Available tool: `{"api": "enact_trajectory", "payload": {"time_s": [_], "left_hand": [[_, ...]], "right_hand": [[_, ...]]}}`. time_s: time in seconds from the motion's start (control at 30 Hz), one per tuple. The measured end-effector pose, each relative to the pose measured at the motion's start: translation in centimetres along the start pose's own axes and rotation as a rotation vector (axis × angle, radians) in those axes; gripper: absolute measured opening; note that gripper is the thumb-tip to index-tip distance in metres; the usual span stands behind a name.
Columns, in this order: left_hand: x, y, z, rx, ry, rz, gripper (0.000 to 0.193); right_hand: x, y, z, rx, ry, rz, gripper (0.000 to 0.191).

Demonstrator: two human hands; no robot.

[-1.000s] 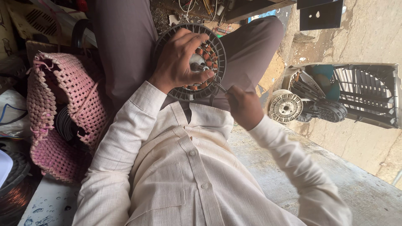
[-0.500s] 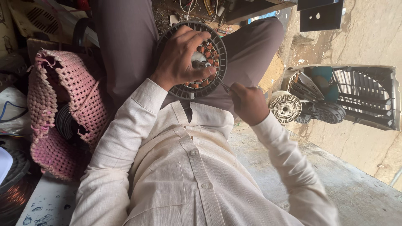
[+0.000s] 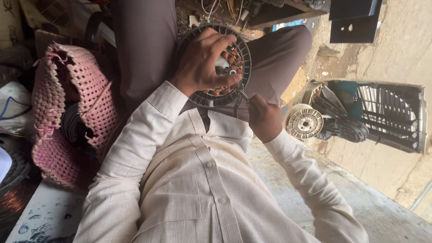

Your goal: The person sits on the ground with a ceiling fan motor stator on their lap and uses pliers to work on the copper windings, turning the stator and adjusting the wound coils around the slots while holding the motor steady with the other hand.

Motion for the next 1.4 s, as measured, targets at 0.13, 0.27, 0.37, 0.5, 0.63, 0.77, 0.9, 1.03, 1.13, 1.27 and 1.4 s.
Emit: {"api": "enact_trajectory", "payload": {"time_s": [0.13,0.27,0.37,0.5,0.63,0.77,0.9,1.03,1.13,1.27,1.4], "left_hand": [[0.1,0.2,-0.3,0.039,0.013,-0.006,0.095],[-0.1,0.0,-0.3,0.051,0.014,-0.014,0.094],[-0.1,-0.1,-0.3,0.054,0.001,-0.015,0.096],[0.0,0.0,-0.3,0.029,0.006,-0.011,0.101],[0.1,0.3,-0.3,0.049,-0.004,-0.015,0.1],[0.2,0.3,0.0,0.056,-0.005,-0.014,0.101],[0.3,0.4,0.4,0.038,0.007,-0.006,0.102],[0.4,0.7,0.5,0.04,0.003,-0.009,0.102],[0.5,0.7,0.5,0.043,0.004,-0.008,0.102],[0.6,0.5,0.5,0.041,-0.012,-0.007,0.102],[0.6,0.4,0.5,0.037,-0.002,-0.006,0.101]], "right_hand": [[1.8,1.4,-1.6,0.152,-0.144,-0.025,0.003],[4.1,1.8,-2.5,0.251,-0.277,0.011,0.006],[4.6,1.6,-2.8,0.268,-0.332,0.043,0.011],[2.5,0.8,-3.6,0.161,-0.289,0.152,0.012],[0.5,-1.0,-4.9,0.261,-0.201,0.28,0.032],[-0.8,-3.2,-4.3,0.13,-0.286,0.369,0.032],[-0.8,-3.2,-4.8,0.154,-0.22,0.478,0.03],[-0.2,-3.3,-6.0,0.241,-0.197,0.515,0.03],[-0.8,-4.4,-5.6,0.073,-0.221,0.458,0.03],[-0.7,-4.6,-5.5,0.057,-0.235,0.583,0.027],[-0.5,-4.9,-4.9,0.111,-0.215,0.594,0.026]]}}
Point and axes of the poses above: each hand's wrist, its own y-axis away from the middle knuckle, its own x-axis out of the palm, z = x × y, the point moved 6 cm from there along -y, towards the middle knuckle, and after that the axes turned 5 degrees about y, right-handed, at the moved point
